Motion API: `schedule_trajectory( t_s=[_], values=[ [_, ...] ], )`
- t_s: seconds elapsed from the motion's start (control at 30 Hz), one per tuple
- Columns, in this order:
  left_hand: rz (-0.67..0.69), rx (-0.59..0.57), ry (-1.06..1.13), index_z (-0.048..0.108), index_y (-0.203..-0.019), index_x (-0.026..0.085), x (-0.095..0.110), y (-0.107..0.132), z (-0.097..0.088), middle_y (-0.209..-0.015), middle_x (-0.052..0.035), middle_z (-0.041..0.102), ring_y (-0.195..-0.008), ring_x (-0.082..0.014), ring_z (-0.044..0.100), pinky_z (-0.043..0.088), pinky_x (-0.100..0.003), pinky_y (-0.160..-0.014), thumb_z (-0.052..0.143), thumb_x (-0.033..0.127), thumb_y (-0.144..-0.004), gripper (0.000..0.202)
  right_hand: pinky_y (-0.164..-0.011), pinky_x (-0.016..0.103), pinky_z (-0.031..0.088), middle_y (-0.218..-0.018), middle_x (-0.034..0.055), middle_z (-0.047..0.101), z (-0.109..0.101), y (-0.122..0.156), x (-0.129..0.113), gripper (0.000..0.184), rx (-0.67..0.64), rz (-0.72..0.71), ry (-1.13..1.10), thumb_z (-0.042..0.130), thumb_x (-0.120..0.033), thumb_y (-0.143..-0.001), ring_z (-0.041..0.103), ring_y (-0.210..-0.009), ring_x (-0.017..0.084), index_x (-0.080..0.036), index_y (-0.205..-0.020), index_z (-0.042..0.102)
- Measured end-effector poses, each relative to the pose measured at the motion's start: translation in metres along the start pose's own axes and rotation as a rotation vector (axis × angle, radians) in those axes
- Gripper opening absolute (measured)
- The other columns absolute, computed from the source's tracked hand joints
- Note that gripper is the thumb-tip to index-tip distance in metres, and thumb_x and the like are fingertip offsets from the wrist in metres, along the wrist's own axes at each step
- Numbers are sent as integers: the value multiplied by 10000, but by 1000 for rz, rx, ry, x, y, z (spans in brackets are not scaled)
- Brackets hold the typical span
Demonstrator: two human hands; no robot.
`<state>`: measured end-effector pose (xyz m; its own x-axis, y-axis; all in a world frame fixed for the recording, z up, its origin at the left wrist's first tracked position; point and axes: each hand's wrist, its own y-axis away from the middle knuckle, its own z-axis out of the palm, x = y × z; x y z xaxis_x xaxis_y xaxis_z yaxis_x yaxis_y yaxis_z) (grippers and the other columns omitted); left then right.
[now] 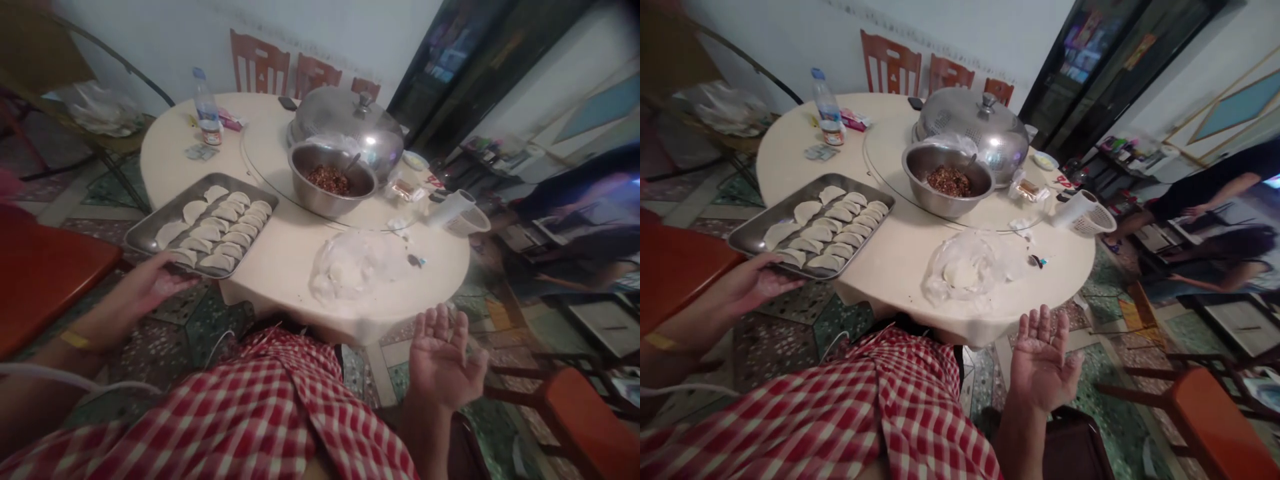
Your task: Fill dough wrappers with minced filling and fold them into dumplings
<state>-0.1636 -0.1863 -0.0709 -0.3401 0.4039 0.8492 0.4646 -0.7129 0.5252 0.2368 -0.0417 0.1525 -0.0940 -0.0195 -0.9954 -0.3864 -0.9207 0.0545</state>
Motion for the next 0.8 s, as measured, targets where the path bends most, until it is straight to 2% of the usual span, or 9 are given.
schedule_trajectory(
  t_s=[0.07, 0.13, 0.17, 0.23, 0.33, 0.47, 0.57, 0.67, 0.8],
  values=[
    [-328, 85, 285, 674, -880, 176, 5, 12, 0, -840, -74, 750, -908, -239, 719, 581, -426, -741, 483, 212, -802, 209, -1182, 538, 354, -1182, 73, 727, 7, -14, 1, 464, 17, 12, -9, 519, -567, -830, 660, -1162, 227, -254, -1093, 739],
    [-629, 189, 532, 679, -942, 154, 14, 20, -1, -860, -84, 757, -822, -220, 722, 612, -378, -689, 449, 102, -801, 274, -1186, 543, 339, -1201, 88, 716, 22, -33, 0, 468, 15, 20, -6, 548, -553, -794, 648, -1190, 243, -239, -1090, 731],
    [-710, 233, 583, 672, -931, 138, 19, 21, -1, -835, -91, 753, -757, -216, 715, 619, -366, -639, 432, 70, -804, 280, -1189, 542, 333, -1212, 89, 711, 32, -43, -2, 476, 8, 27, 1, 559, -550, -776, 643, -1201, 248, -241, -1096, 726],
    [-763, 295, 570, 641, -857, 127, 28, 22, -1, -743, -81, 726, -652, -209, 693, 621, -362, -566, 411, 24, -797, 259, -1189, 537, 333, -1225, 84, 706, 55, -64, -5, 492, -11, 54, 32, 574, -546, -754, 641, -1205, 252, -251, -1122, 716],
    [-854, 384, 585, 630, -819, 130, 35, 26, 1, -699, -66, 702, -612, -199, 684, 628, -346, -561, 432, -16, -769, 251, -1149, 517, 386, -1227, 78, 700, 88, -91, -6, 496, -48, 121, 92, 581, -548, -763, 644, -1196, 254, -257, -1145, 707],
    [-891, 502, 652, 689, -1018, 109, 44, 45, 7, -794, -70, 734, -698, -191, 708, 653, -366, -749, 459, -30, -738, 388, -1058, 478, 473, -1198, 90, 704, 116, -107, -4, 504, -38, 247, 139, 583, -561, -768, 664, -1122, 238, -225, -1119, 714],
    [-848, 604, 695, 702, -1092, 136, 64, 61, 4, -789, -47, 736, -761, -191, 719, 624, -419, -909, 471, -19, -728, 458, -1041, 491, 485, -1181, 99, 713, 128, -105, -16, 497, 6, 338, 192, 558, -533, -778, 674, -1094, 237, -208, -1119, 717],
    [-765, 644, 708, 715, -1074, 155, 94, 69, -12, -826, -46, 753, -856, -198, 731, 599, -422, -979, 506, 31, -746, 408, -1068, 513, 463, -1179, 101, 718, 144, -100, -43, 477, 32, 343, 242, 540, -513, -772, 667, -1137, 248, -213, -1098, 719],
    [-626, 612, 680, 706, -1132, 241, 134, 59, -34, -966, 13, 783, -1104, -198, 705, 533, -408, -1096, 592, 62, -697, 484, -1098, 477, 439, -1167, 86, 723, 164, -89, -87, 462, 63, 277, 236, 532, -526, -774, 666, -1136, 229, -226, -1067, 727]
  ],
)
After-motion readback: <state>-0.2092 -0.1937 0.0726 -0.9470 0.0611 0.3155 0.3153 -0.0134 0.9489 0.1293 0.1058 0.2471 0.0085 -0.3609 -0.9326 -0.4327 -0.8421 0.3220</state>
